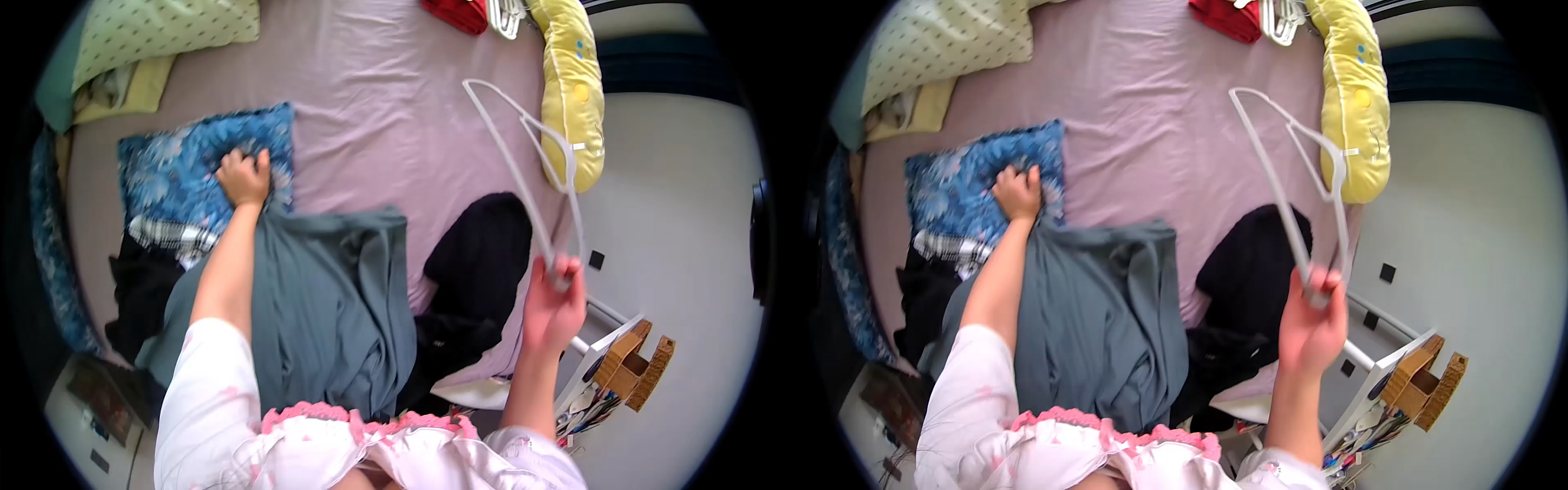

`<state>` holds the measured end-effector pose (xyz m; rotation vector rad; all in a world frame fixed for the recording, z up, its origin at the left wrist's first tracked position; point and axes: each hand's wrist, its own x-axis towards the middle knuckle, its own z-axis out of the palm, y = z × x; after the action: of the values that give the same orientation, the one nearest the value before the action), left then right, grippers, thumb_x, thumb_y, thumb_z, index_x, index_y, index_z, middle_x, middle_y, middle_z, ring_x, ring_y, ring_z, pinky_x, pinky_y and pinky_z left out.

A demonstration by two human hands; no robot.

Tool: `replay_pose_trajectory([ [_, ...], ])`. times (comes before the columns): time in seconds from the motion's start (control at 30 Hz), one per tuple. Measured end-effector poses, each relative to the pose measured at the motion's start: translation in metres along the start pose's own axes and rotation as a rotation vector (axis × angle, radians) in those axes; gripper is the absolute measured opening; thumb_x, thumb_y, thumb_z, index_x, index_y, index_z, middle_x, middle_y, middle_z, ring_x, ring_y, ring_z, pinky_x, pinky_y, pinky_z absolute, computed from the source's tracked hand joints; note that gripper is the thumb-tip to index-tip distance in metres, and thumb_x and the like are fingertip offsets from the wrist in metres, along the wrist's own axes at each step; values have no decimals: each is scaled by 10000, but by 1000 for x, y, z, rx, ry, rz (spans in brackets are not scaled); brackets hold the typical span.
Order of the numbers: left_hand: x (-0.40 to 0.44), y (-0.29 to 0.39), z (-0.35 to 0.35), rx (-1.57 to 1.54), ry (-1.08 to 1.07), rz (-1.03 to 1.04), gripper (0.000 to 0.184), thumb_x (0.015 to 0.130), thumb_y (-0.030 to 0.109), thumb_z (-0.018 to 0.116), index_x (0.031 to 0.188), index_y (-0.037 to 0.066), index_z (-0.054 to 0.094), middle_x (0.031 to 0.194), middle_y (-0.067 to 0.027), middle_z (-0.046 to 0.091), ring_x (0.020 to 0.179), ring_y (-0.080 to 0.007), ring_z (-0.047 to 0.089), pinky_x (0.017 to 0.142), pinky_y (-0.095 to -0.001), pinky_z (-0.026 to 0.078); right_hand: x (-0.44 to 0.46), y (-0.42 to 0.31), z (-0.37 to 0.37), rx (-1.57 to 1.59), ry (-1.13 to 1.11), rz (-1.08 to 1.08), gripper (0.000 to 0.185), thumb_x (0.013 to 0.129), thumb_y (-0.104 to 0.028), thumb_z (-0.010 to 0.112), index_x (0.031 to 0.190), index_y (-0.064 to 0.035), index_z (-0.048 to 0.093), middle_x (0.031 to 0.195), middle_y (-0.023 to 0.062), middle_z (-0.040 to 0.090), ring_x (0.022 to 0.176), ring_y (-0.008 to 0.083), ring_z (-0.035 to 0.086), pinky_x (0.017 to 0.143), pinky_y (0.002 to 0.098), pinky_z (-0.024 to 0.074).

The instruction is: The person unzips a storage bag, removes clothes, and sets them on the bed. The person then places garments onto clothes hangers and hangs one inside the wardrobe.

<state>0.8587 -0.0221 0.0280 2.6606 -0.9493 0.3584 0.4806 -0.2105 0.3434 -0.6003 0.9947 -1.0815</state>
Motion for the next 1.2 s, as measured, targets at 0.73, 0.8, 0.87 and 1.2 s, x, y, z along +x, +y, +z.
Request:
replay_pose_trajectory([
  [0.73, 7, 83, -503, -937, -1326, -501, 453, 891, 443, 623, 837, -4, 671, 750, -61, 661, 596, -141, 628, 542, -285, 531, -326, -186, -94, -651, -515, -218, 358, 1019, -268, 420, 904, 50, 536, 841, 40, 472, 585, 28, 341, 704, 327, 570],
  [0.8, -2, 93, -523, -1003, -1263, -529, 436, 886, 424, 639, 835, -8, 662, 747, -64, 657, 597, -142, 631, 541, -289, 535, -339, -207, -96, -685, -519, -269, 367, 1015, -278, 431, 887, 50, 534, 832, 43, 473, 611, 48, 364, 707, 320, 567],
  [0.87, -6, 96, -535, -1103, -1231, -540, 423, 845, 399, 696, 858, -21, 647, 774, -81, 658, 583, -149, 629, 518, -302, 535, -352, -225, -100, -691, -502, -320, 374, 1007, -292, 448, 867, 45, 528, 829, 56, 472, 698, 92, 427, 731, 330, 569],
  [1.2, -59, 129, -575, -1333, -1221, -679, 390, 862, 366, 689, 879, -22, 655, 765, -90, 678, 607, -184, 660, 538, -345, 561, -380, -224, -126, -782, -596, -443, 326, 997, -240, 476, 859, 35, 586, 828, 76, 543, 698, 123, 499, 613, 256, 412],
])
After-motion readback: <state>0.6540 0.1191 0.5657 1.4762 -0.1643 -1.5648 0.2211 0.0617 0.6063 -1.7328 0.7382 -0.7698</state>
